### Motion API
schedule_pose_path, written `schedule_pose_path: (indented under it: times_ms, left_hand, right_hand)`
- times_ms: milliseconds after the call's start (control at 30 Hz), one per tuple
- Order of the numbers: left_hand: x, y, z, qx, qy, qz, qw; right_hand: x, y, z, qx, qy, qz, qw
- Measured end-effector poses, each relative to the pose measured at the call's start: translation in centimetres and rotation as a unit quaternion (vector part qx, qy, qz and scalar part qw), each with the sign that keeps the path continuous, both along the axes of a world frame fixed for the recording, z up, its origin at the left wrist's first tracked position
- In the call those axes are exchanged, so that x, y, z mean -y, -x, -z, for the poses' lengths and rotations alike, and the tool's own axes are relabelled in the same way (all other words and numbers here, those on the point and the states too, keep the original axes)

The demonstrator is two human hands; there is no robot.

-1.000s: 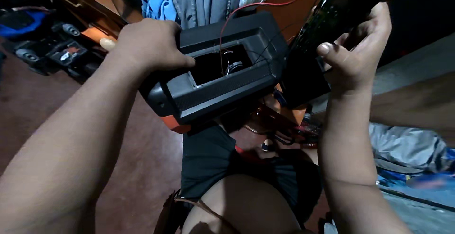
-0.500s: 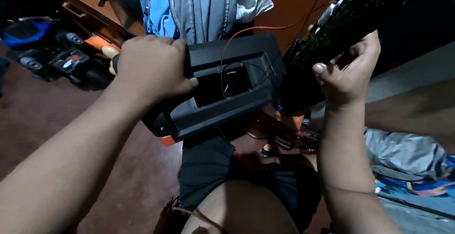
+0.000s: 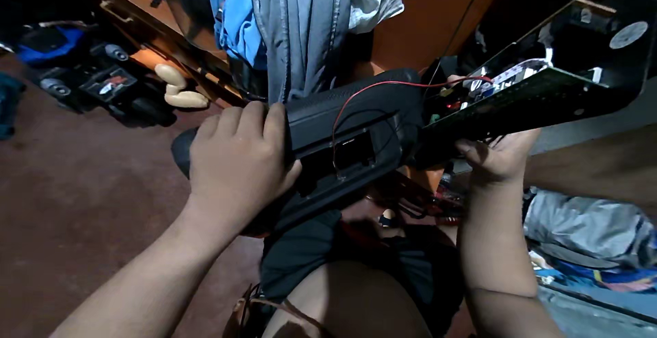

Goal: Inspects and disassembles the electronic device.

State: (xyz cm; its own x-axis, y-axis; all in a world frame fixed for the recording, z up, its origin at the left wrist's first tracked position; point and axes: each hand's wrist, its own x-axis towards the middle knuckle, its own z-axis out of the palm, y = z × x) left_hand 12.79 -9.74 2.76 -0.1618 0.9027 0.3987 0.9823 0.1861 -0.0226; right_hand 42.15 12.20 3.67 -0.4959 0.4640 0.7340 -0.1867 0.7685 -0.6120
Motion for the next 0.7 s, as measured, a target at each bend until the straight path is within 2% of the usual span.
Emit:
schedule_pose_path:
  times_ms: [167,300,400,533,700]
  left_hand:
    - [0.4,-0.7,0.1,0.010,-0.005,-0.006,1.000]
    - [0.8,-1.2,0.2,0.011,-0.008,-0.002,1.000]
    - [0.9,-1.2,0.2,0.010,-0.011,-0.002,1.000]
    - [0.9,-1.0,0.3,0.013,-0.014,-0.001,1.000]
    - [0.5,-0.4,0.2,0.023,-0.012,-0.002,1.000]
  right_hand:
    - [0.9,-1.3,0.0,0.032,-0.013,0.003,0.999]
    - [1.2,-2.1,0.1,0.060,-0.039,-0.030,0.997]
    - [1.7,-2.3,0.3,0.060,-0.060,0.001,0.996]
    - [2.2,-2.2,0.6,0.063,-0.023,-0.015,0.998]
    - [2.1,-1.1,0.9,0.076,-0.036,-0.010,0.996]
